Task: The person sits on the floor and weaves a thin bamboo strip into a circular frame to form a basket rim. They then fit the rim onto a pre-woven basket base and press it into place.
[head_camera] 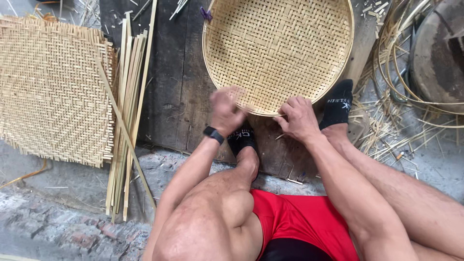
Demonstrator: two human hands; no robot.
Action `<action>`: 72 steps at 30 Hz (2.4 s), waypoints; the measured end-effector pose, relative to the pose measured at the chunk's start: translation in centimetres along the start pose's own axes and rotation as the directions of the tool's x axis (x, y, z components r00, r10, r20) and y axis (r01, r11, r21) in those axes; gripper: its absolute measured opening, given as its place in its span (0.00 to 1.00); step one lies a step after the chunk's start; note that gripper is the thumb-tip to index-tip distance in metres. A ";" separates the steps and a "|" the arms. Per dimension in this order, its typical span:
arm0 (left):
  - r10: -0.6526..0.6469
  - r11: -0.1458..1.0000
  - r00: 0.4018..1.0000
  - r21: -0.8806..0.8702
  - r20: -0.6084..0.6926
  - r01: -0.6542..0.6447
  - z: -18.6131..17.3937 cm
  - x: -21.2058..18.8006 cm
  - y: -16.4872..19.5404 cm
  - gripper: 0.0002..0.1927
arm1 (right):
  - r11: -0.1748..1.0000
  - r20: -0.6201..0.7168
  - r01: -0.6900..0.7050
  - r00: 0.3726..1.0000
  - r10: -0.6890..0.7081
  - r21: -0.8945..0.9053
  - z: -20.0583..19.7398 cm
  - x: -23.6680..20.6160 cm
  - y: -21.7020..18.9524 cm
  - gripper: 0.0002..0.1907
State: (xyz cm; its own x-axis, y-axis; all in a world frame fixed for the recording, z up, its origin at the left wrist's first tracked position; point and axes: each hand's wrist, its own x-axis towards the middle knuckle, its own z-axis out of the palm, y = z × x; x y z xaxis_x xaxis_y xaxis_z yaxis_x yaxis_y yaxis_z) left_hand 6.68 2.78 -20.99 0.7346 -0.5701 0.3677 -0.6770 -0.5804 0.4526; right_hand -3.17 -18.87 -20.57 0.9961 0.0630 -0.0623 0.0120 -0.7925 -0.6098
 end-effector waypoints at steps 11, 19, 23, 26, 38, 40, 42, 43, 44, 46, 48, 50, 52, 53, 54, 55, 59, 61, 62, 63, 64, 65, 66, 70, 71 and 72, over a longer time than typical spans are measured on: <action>-0.826 -0.047 0.156 -0.342 0.541 0.938 -0.1 3.9 -5.1 0.16 | 0.983 0.021 -0.180 0.984 0.179 0.035 2.6 1.0 -1.4 0.17; -0.864 0.088 0.318 -0.507 0.389 0.857 -1.0 3.0 -2.8 0.15 | 0.985 0.061 -0.170 0.984 0.167 0.040 1.7 1.2 -1.9 0.18; -0.569 0.790 0.814 -0.202 0.114 0.580 -1.1 1.3 -0.3 0.25 | 0.992 0.034 -0.124 0.992 0.123 0.038 2.5 1.1 -3.4 0.16; -0.017 1.000 0.972 -0.003 0.234 0.018 -0.9 1.1 -1.2 0.11 | 0.990 -0.035 -0.135 0.990 0.136 0.039 3.2 1.2 -4.2 0.12; 0.173 0.965 0.798 -0.263 0.577 -0.019 -0.3 3.7 -3.3 0.10 | 0.956 -0.060 -0.061 0.995 0.081 0.285 1.0 1.8 -3.1 0.09; 0.104 0.994 0.873 -0.064 0.477 -0.083 -1.7 5.2 -4.5 0.09 | 0.972 -0.152 -0.008 0.987 0.045 0.236 -1.5 1.9 -1.1 0.11; 0.063 0.991 0.947 0.096 0.316 -0.098 -2.5 5.4 -4.5 0.07 | 0.957 -0.148 -0.226 0.956 0.253 0.179 -5.5 2.4 2.2 0.08; 0.042 0.995 0.947 0.076 0.320 -0.070 -2.7 5.5 -4.2 0.06 | 0.900 -0.020 -0.417 0.906 0.423 0.128 -8.4 2.3 3.9 0.07; 0.021 0.998 0.946 0.057 0.325 -0.041 -3.2 5.6 -3.5 0.06 | 0.932 -0.148 -0.351 0.921 0.361 0.085 -11.4 2.3 5.5 0.11; 0.237 0.966 0.880 -0.002 0.412 -0.260 -4.7 5.5 -1.2 0.11 | 0.852 0.157 -0.462 0.848 0.505 -0.246 -18.2 1.0 8.6 0.17; 0.350 0.909 0.760 -0.002 0.547 -0.417 -7.1 6.5 1.0 0.15 | 0.746 0.192 -0.313 0.842 0.504 -0.588 -23.8 -0.9 10.3 0.18; 0.318 0.858 0.611 0.056 0.725 -0.511 -10.0 7.8 3.1 0.16 | 0.819 0.102 -0.248 0.932 0.347 -0.517 -27.3 -2.9 11.2 0.14; 0.252 0.799 0.525 0.130 0.813 -0.587 -13.3 9.1 4.5 0.15 | 0.907 -0.016 -0.370 0.927 0.374 -0.204 -27.7 -4.4 11.3 0.12; 0.208 0.767 0.485 0.166 0.850 -0.619 -14.4 9.7 5.2 0.14 | 0.916 -0.064 -0.399 0.916 0.396 -0.033 -27.8 -4.8 11.3 0.11; 0.135 0.772 0.451 0.192 0.883 -0.606 -14.8 10.1 6.0 0.16 | 0.895 -0.075 -0.429 0.895 0.439 0.122 -26.6 -4.8 11.3 0.09; 0.062 0.772 0.413 0.218 0.908 -0.596 -14.4 10.6 6.7 0.17 | 0.851 -0.080 -0.447 0.871 0.484 0.277 -25.0 -4.5 11.3 0.08; 0.008 0.908 0.443 0.179 0.896 -0.380 -6.3 11.0 9.2 0.17 | 0.547 0.224 -0.639 0.736 0.639 0.540 -16.9 -2.2 11.2 0.11; -0.090 0.988 0.547 0.142 0.833 -0.053 0.1 10.0 10.3 0.17 | 0.487 0.265 -0.651 0.719 0.643 0.582 -14.0 -0.7 11.6 0.11; -0.148 0.989 0.580 0.113 0.801 0.097 3.0 9.2 10.6 0.19 | 0.489 0.251 -0.635 0.728 0.638 0.598 -13.3 0.4 11.7 0.12; -0.214 0.966 0.599 0.077 0.772 0.246 5.5 8.2 10.8 0.21 | 0.487 0.241 -0.621 0.735 0.634 0.613 -12.8 1.3 11.6 0.13; -0.266 0.943 0.562 0.090 0.783 0.321 7.6 7.0 10.9 0.21 | 0.481 0.229 -0.608 0.739 0.634 0.631 -12.3 2.2 11.7 0.14; -0.316 0.913 0.520 0.104 0.794 0.395 9.1 5.8 10.9 0.21 | 0.436 0.252 -0.630 0.712 0.656 0.643 -12.0 3.0 12.0 0.14; -0.383 0.868 0.568 0.073 0.728 0.492 10.1 4.4 10.8 0.19 | 0.390 0.281 -0.655 0.681 0.676 0.648 -11.7 3.7 12.3 0.14; -0.534 0.749 0.649 -0.052 0.541 0.660 12.2 1.8 10.1 0.15 | 0.279 0.346 -0.630 0.684 0.642 0.725 -11.7 5.6 13.1 0.11; -0.535 0.748 0.661 -0.067 0.526 0.660 12.4 1.4 9.9 0.15 | 0.312 0.332 -0.626 0.696 0.637 0.715 -11.7 5.9 13.4 0.11; -0.535 0.756 0.661 -0.050 0.527 0.652 12.6 1.1 9.8 0.15 | 0.343 0.315 -0.621 0.707 0.633 0.705 -11.6 6.0 13.8 0.12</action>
State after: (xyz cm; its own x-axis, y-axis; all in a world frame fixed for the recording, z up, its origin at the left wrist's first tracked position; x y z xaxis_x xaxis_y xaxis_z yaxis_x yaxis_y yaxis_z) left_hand 0.27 -10.87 -26.36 0.8241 -0.3725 -0.4268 -0.0308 -0.7817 0.6229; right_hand 3.99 -36.52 -20.18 0.6843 -0.2657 -0.6791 -0.6764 0.1168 -0.7272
